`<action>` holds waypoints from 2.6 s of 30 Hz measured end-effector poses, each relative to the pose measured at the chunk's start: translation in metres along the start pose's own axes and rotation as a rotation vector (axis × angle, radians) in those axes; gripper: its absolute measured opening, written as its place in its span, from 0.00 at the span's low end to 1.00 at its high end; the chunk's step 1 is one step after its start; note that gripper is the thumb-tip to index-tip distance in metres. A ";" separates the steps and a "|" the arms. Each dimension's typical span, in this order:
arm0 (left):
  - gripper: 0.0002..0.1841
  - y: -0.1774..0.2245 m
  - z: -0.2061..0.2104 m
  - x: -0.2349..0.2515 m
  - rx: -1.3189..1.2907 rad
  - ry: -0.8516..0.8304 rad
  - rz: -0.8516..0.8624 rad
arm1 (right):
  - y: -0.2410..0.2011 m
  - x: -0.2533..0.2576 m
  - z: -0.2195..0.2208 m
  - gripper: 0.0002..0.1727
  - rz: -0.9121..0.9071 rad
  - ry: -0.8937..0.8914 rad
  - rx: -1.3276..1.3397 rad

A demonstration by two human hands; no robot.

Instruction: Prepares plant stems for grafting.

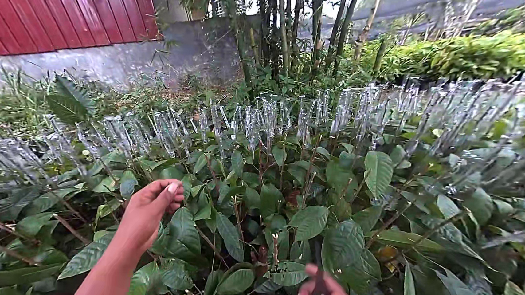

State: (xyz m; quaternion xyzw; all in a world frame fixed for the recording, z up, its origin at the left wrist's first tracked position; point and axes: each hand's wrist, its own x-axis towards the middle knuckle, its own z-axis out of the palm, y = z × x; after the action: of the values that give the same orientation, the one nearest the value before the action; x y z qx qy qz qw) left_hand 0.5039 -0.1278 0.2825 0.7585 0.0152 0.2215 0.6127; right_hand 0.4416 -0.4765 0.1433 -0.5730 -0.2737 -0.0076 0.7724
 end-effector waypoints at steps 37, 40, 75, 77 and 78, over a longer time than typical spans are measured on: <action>0.26 -0.130 0.034 0.065 -0.302 -0.242 -0.520 | 0.141 0.208 0.098 0.29 0.355 -0.214 0.202; 0.25 -0.130 0.034 0.065 -0.301 -0.252 -0.510 | 0.141 0.208 0.095 0.29 0.345 -0.237 0.195; 0.16 -0.135 0.029 0.074 -0.308 -0.259 -0.613 | 0.157 0.208 0.084 0.31 0.510 -0.300 0.193; 0.24 -0.132 0.023 0.078 -0.225 -0.276 -0.563 | 0.150 0.212 0.086 0.32 0.454 -0.269 0.221; 0.27 -0.128 0.019 0.085 -0.152 -0.264 -0.517 | 0.144 0.215 0.086 0.33 0.407 -0.255 0.253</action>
State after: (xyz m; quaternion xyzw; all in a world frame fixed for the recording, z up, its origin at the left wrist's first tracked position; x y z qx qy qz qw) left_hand 0.6190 -0.0886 0.1866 0.7038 0.1112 -0.0419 0.7004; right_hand 0.6363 -0.2858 0.1256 -0.5114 -0.2470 0.2542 0.7828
